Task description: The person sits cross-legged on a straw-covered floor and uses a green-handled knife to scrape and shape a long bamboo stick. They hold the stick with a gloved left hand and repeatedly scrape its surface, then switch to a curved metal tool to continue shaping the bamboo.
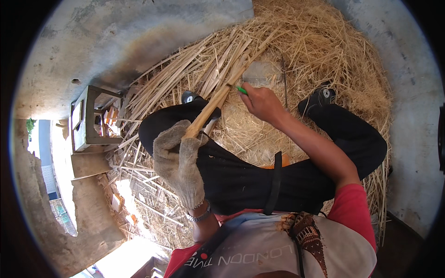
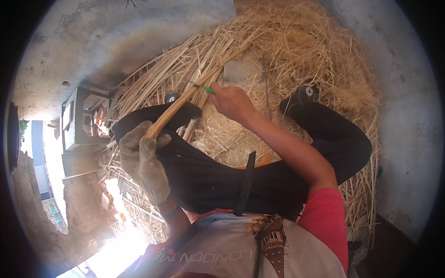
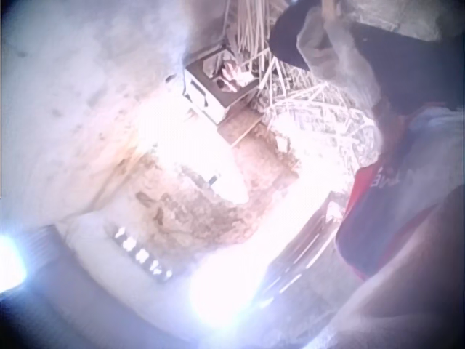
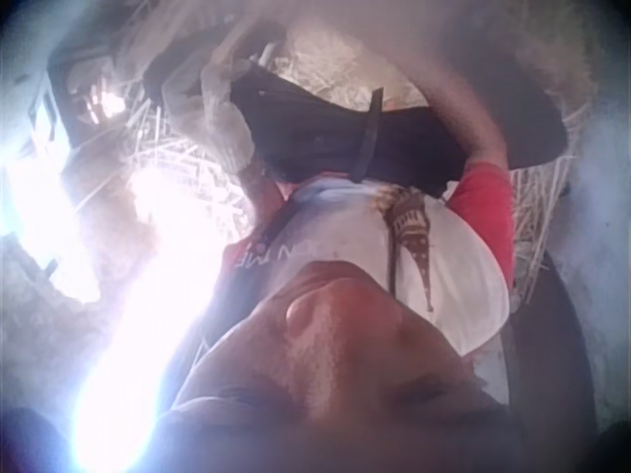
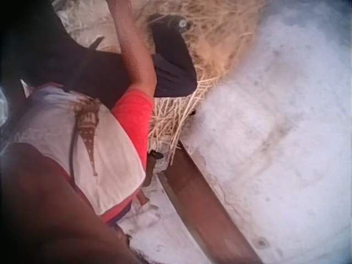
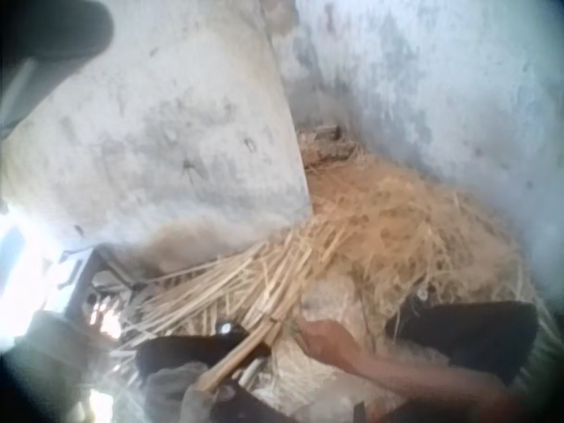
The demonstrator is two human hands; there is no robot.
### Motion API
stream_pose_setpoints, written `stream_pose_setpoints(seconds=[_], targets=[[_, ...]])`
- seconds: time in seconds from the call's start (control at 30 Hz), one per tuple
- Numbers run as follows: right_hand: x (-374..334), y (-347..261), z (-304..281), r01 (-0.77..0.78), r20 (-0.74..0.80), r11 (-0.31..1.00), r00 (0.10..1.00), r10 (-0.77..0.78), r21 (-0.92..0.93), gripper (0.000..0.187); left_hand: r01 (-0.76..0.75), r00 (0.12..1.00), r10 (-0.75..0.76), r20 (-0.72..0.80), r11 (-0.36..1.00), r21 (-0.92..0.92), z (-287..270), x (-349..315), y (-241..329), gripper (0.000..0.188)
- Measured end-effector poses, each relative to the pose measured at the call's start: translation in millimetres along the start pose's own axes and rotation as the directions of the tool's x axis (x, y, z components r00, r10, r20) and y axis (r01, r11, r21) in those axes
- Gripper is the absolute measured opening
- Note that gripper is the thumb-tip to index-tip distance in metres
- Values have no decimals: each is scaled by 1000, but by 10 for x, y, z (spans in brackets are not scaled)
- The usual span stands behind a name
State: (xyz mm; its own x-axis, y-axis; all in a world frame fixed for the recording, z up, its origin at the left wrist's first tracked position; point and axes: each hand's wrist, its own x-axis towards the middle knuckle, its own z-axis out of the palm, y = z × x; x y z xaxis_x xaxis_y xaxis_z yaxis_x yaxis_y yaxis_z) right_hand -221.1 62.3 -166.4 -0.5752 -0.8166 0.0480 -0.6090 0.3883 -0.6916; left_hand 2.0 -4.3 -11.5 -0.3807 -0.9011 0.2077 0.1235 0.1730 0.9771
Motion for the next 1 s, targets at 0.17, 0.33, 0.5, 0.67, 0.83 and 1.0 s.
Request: stream_pose_setpoints(seconds=[0.17, 0.33, 0.5, 0.67, 0.83, 1.0], targets=[[260, 668, -46, -81, -73, 939, 996, 60, -336, 31, -11, 996, 3, 93, 996, 88, -5, -58, 87, 32], [293, 705, -28, -154, -28, 977, 988, 151, -149, 33, 66, 997, -67, 41, 998, 15, 84, -57, 124, 31], [24, -294, -344, -54, 31, 962, 998, 48, 269, 28, 4, 1000, -5, 11, 995, 99, 32, -52, 49, 48], [-636, -1025, -503, 345, -74, 925, 939, -337, 162, 21, 62, 998, -61, -25, 997, 48, 65, -24, 91, 32], [-255, -243, -208, 18, -183, 998, 983, -28, -60, 18, 79, 997, -80, 11, 994, 81, 98, -31, 99, 34], [-643, -1069, -571, 240, 4, 964, 970, -242, 114, 20, 77, 996, -78, -33, 996, -46, 36, -47, 66, 33]])
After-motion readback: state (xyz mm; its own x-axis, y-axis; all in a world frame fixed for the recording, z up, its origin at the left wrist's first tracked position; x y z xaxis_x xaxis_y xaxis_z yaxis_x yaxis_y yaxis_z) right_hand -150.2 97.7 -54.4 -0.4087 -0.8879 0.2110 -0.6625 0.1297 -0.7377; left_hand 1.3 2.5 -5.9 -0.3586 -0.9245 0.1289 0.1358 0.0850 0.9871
